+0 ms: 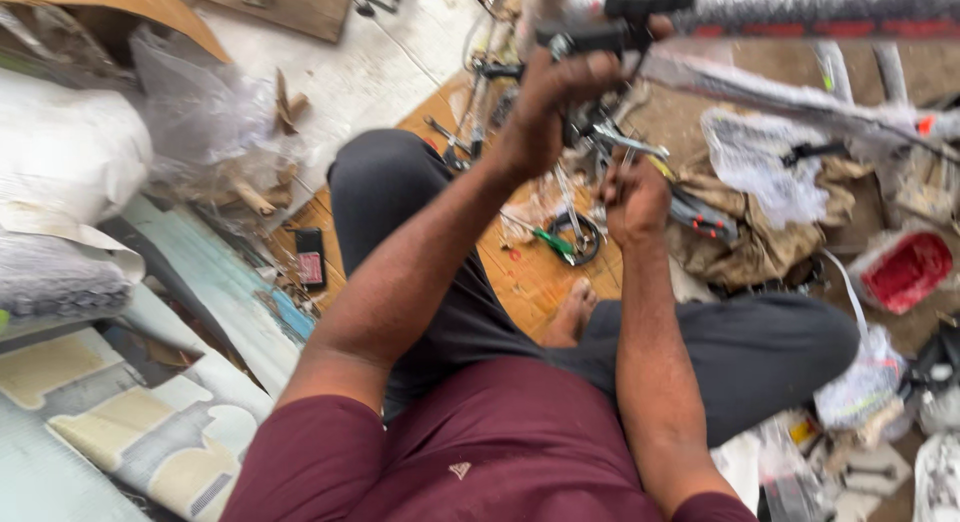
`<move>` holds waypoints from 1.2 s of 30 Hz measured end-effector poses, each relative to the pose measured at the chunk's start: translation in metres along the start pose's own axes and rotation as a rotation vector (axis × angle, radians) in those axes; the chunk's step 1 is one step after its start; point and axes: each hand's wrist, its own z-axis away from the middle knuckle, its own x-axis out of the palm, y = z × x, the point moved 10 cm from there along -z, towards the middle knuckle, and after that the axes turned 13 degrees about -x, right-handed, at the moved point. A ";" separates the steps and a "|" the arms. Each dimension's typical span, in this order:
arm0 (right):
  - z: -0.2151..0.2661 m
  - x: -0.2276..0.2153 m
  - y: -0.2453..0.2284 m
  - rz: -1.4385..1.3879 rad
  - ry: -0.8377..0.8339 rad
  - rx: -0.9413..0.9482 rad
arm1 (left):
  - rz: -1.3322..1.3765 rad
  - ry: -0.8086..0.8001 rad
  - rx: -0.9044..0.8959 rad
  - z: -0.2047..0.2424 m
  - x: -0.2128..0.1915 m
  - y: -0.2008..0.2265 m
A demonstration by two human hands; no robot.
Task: The person sits cross-legged on the floor and uses a screwdriver to adjust a black bicycle part, likely a derailleur or brake assembly. They then manipulate the part by hand, turning it over and inspecting the internal mechanisms.
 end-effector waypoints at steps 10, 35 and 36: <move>0.089 0.141 -0.119 -0.127 -0.239 -0.342 | 0.205 -0.164 -0.172 0.010 0.037 -0.059; 0.127 0.212 -0.133 1.773 -0.791 -1.085 | -0.191 0.022 -0.553 0.007 0.006 -0.095; 0.128 0.210 -0.124 1.751 -0.828 -1.080 | -0.303 0.057 -0.481 0.006 0.004 -0.094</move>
